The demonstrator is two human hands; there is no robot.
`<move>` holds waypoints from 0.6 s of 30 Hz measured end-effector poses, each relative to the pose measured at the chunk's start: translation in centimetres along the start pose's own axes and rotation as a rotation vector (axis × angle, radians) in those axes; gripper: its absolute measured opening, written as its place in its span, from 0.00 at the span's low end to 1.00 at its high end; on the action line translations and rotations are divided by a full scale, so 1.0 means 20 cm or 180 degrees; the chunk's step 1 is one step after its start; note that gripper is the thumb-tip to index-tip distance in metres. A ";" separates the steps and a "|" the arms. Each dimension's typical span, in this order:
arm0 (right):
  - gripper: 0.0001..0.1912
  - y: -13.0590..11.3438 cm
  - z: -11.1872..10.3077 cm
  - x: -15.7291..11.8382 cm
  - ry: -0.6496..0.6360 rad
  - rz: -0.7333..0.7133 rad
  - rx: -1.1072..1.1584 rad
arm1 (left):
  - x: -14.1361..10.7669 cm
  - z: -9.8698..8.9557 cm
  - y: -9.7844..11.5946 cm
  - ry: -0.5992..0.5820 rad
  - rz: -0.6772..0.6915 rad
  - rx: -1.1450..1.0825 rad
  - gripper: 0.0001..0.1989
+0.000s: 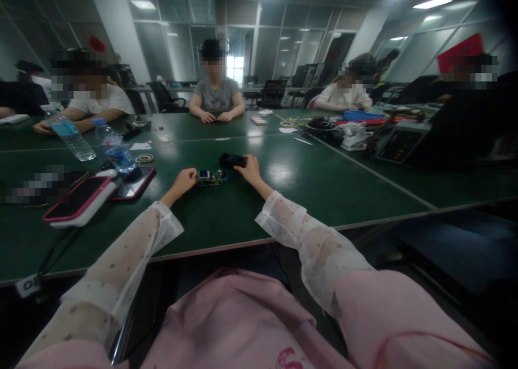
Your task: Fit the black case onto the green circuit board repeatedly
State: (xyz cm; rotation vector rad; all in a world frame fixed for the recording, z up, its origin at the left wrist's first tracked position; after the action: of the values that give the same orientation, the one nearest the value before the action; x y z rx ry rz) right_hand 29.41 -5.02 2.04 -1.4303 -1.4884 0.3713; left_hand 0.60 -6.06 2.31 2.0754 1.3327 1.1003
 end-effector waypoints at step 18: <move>0.32 -0.22 0.11 -0.09 -0.1444 -0.0785 0.1484 | 0.01 0.01 -0.03 -0.0078 -0.0099 -0.0109 0.09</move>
State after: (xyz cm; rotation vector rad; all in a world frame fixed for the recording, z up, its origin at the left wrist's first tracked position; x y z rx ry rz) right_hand 24.82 -6.85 3.82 -0.8112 -1.7656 0.8663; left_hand 0.52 -5.67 1.84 2.0304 1.3209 1.0737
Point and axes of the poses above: each hand's wrist, its own x-axis towards the middle knuckle, its own z-axis out of the palm, y = z × x, the point moved 4 cm from there along x, towards the middle knuckle, and after that the axes turned 4 degrees about x, right-handed, at the moved point
